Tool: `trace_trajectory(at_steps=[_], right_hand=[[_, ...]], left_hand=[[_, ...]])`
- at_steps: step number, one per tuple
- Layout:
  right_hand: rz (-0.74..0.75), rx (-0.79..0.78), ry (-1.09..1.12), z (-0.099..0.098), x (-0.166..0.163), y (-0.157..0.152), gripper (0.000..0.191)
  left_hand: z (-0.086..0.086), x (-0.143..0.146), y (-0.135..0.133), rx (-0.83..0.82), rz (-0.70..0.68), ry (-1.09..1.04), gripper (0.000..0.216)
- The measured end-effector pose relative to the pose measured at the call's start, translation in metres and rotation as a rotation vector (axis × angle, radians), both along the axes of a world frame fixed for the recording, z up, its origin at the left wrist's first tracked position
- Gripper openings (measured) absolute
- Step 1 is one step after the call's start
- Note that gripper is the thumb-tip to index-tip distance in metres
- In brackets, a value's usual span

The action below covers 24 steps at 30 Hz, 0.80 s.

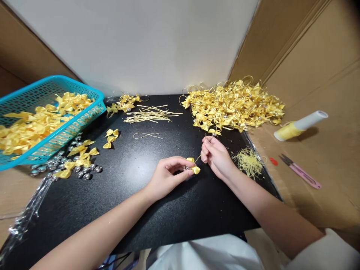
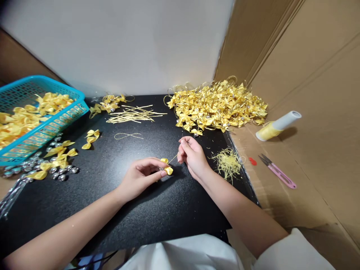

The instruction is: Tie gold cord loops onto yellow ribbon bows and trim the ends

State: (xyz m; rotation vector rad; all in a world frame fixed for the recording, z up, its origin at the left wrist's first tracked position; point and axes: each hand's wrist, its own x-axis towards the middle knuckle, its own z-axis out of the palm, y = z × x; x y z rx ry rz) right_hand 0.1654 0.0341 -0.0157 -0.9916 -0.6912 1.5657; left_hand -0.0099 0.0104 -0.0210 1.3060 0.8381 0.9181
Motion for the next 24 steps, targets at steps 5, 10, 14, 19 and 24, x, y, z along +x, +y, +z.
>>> trace_trajectory(at_steps=[5,10,14,19,24], right_hand=[[0.006,0.008,0.021,-0.0017,0.0017,0.0011,0.033],[0.044,0.009,0.033,-0.0018,0.0005,-0.0006,0.032],[0.069,0.002,0.041,-0.0007,-0.0007,-0.0022,0.030],[0.086,-0.001,0.047,-0.0002,-0.0010,-0.0032,0.028],[0.094,-0.008,0.070,0.0001,-0.0018,-0.0040,0.031]], left_hand=[[0.0003,-0.0002,-0.0008,0.022,0.021,0.005,0.015],[-0.0009,0.0022,-0.0008,-0.111,0.051,-0.081,0.024],[-0.0009,0.0024,0.0007,-0.168,0.090,-0.097,0.031],[-0.0040,0.0015,0.0035,-0.156,0.121,-0.113,0.027],[-0.0045,0.0039,0.0042,-0.229,0.162,-0.179,0.017]])
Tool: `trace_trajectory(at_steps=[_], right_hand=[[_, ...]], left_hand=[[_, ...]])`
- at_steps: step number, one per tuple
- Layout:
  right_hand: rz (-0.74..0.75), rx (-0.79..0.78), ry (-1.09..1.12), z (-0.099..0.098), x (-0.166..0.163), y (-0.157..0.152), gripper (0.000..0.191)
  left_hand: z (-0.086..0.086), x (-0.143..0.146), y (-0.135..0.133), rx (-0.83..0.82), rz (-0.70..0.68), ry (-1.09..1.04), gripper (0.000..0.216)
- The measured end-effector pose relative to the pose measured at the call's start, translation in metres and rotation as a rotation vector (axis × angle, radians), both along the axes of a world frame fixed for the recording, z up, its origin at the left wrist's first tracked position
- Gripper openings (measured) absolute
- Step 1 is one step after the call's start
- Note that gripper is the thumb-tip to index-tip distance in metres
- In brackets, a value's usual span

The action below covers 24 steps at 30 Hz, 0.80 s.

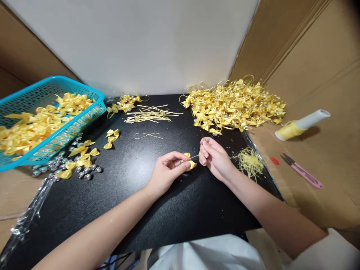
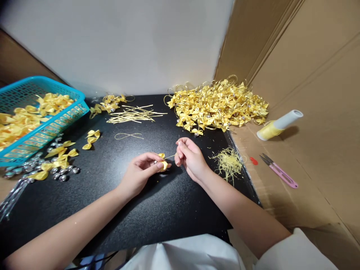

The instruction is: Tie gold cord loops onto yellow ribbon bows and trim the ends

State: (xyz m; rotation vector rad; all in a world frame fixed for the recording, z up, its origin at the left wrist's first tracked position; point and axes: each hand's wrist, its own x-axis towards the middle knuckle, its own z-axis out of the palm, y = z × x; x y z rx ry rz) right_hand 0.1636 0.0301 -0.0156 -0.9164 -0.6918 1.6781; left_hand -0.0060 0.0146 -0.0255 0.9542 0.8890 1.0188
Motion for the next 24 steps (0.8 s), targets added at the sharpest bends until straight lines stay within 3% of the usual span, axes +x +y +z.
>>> trace_trajectory(at_steps=[8,18,24], right_hand=[[-0.010,0.007,0.010,-0.0008,0.0013,0.0015,0.024],[-0.047,-0.011,0.045,0.0011,0.0035,0.0041,0.024],[-0.047,0.000,0.049,0.0001,0.0058,0.0059,0.024]], left_hand=[[0.0020,-0.0009,-0.0007,-0.063,-0.065,0.029,0.030],[-0.0058,-0.0031,0.0005,-0.066,0.000,0.012,0.031],[-0.0013,-0.0031,-0.0022,0.030,-0.039,0.067,0.036]])
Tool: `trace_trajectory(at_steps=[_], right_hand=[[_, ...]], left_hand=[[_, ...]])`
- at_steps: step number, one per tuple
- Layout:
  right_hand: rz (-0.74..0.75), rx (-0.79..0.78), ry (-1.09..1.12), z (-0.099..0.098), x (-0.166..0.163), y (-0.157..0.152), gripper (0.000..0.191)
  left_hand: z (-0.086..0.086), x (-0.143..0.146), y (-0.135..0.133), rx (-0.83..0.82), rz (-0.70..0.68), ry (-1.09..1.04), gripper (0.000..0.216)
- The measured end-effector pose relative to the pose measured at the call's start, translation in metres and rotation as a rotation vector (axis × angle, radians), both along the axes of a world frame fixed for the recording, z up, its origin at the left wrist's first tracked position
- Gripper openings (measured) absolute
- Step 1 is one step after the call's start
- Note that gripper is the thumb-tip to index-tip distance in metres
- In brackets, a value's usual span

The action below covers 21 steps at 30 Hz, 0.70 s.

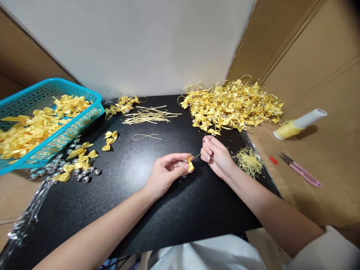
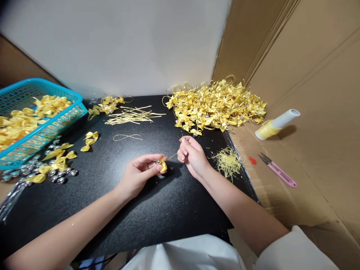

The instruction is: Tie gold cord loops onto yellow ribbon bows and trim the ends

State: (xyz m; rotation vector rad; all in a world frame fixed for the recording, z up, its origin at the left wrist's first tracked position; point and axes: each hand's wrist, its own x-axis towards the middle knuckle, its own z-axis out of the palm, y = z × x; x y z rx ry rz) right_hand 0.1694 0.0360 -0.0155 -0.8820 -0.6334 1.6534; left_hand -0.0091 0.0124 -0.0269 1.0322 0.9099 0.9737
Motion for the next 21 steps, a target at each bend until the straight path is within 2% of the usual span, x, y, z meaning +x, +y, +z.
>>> trace_trajectory(at_steps=[2,4,7,10,14,17,21], right_hand=[[0.000,0.012,-0.025,-0.001,0.000,0.001,0.025],[0.002,0.023,-0.091,-0.001,0.000,0.002,0.027],[0.015,0.013,-0.240,0.001,-0.002,0.004,0.028],[0.102,-0.018,-0.381,0.002,-0.006,0.008,0.024],[0.117,0.140,-0.759,0.002,-0.013,0.020,0.014],[0.112,0.240,-0.993,0.002,-0.020,0.030,0.013],[0.121,0.288,-1.223,0.003,-0.030,0.034,0.015]], left_hand=[[0.004,-0.002,-0.001,0.157,-0.014,0.100,0.049],[0.009,-0.006,-0.002,0.422,-0.052,0.279,0.053],[0.014,-0.010,-0.001,0.882,-0.271,0.612,0.032],[0.016,-0.010,-0.002,1.162,-0.485,0.859,0.028],[0.016,-0.007,-0.005,1.268,-0.532,1.049,0.027],[0.015,-0.005,-0.006,1.261,-0.529,1.091,0.028],[0.014,-0.005,-0.004,1.245,-0.499,1.102,0.028]])
